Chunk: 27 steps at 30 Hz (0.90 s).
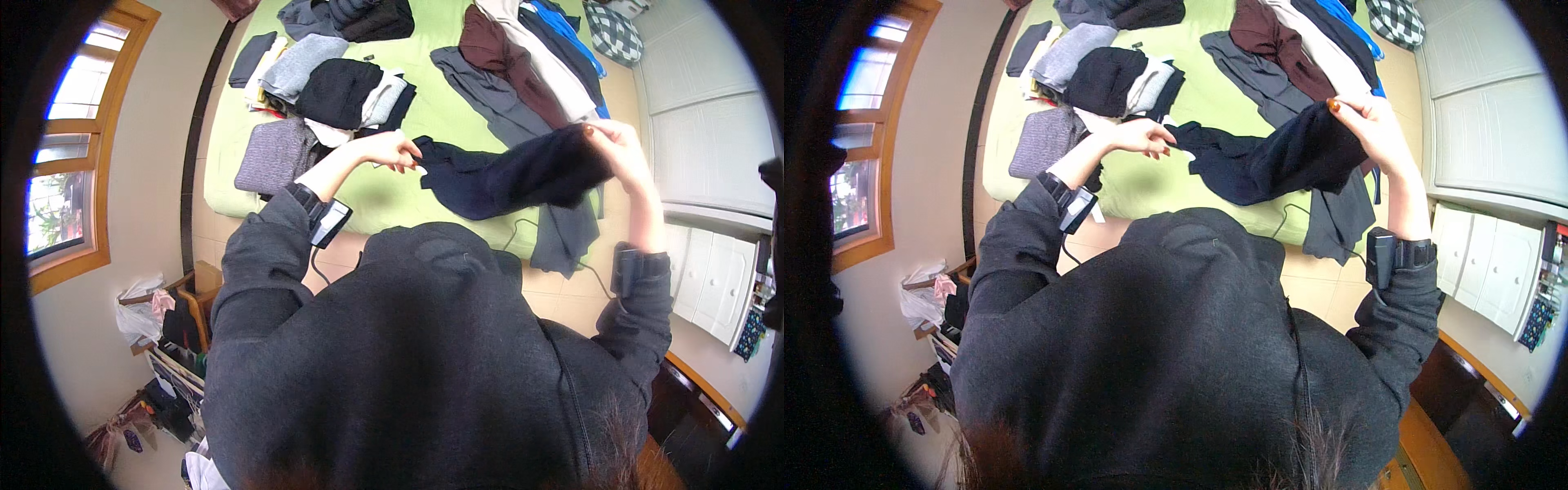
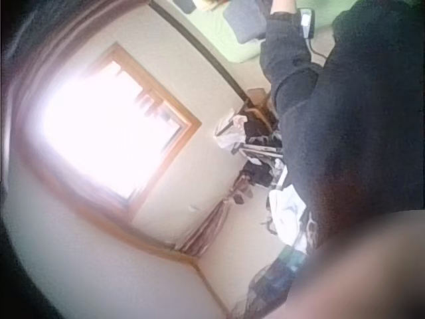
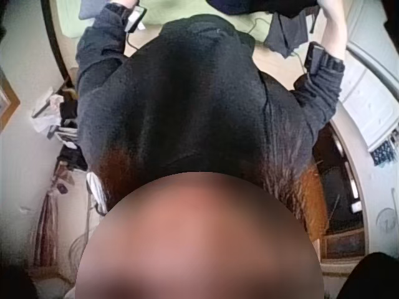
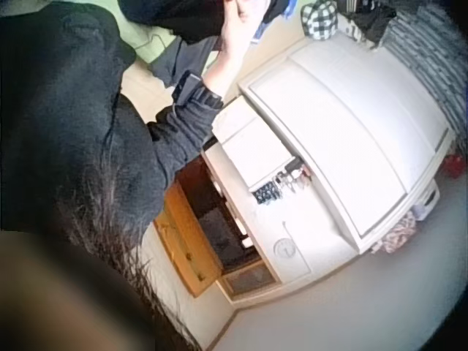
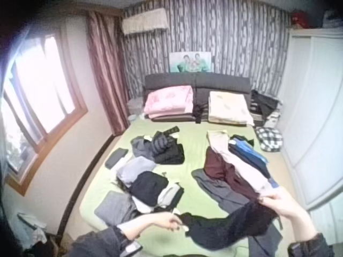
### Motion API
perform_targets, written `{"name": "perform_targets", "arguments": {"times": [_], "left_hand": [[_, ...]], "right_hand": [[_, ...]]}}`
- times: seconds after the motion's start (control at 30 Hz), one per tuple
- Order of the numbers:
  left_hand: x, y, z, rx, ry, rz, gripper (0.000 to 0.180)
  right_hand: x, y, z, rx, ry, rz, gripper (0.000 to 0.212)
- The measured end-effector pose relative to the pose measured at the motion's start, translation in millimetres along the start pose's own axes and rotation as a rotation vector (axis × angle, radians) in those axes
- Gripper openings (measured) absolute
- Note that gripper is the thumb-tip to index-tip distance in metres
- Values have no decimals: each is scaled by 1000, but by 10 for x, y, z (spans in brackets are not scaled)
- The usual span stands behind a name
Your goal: The person folds several garments on a bed, including a dark blue top, a gray jacket, and a black plaid skirt. They smooth and align each item before folding it into a compact shape and placing it on a growing stack.
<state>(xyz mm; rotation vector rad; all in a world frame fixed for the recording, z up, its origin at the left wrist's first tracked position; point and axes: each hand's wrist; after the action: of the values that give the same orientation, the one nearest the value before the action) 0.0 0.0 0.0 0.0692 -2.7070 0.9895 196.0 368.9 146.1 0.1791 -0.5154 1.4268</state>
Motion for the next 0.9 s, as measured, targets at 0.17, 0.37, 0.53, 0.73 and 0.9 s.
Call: {"name": "perform_targets", "arguments": {"times": [0.17, 0.37, 0.53, 0.73, 0.9], "left_hand": [[-691, 688, 25, -204, 14, 100, 47], [-930, 1286, 48, -157, -15, 38, 54], [-1102, 1581, 158, -369, -174, -402, 37], [-849, 1583, -70, 29, -654, -130, 83], [-1022, 1783, -311, -194, -387, -430, 63]], "right_hand": [[338, -290, 375, -2, 93, -85, 21], [649, -573, 456, -15, 343, -367, 26], [862, -687, 491, 55, 459, -422, 25], [969, -729, 486, 4, 614, -488, 25], [1050, -861, 579, 103, 570, -332, 27]]}}
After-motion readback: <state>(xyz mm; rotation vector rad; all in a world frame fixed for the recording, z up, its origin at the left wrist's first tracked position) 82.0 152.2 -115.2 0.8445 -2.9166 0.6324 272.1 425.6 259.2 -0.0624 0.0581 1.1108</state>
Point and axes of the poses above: each hand's wrist, its own y-axis towards the middle knuckle, its own x-axis out of the back of the hand, z = x × y, and after that the axes turned 1 degree about -x, right-handed
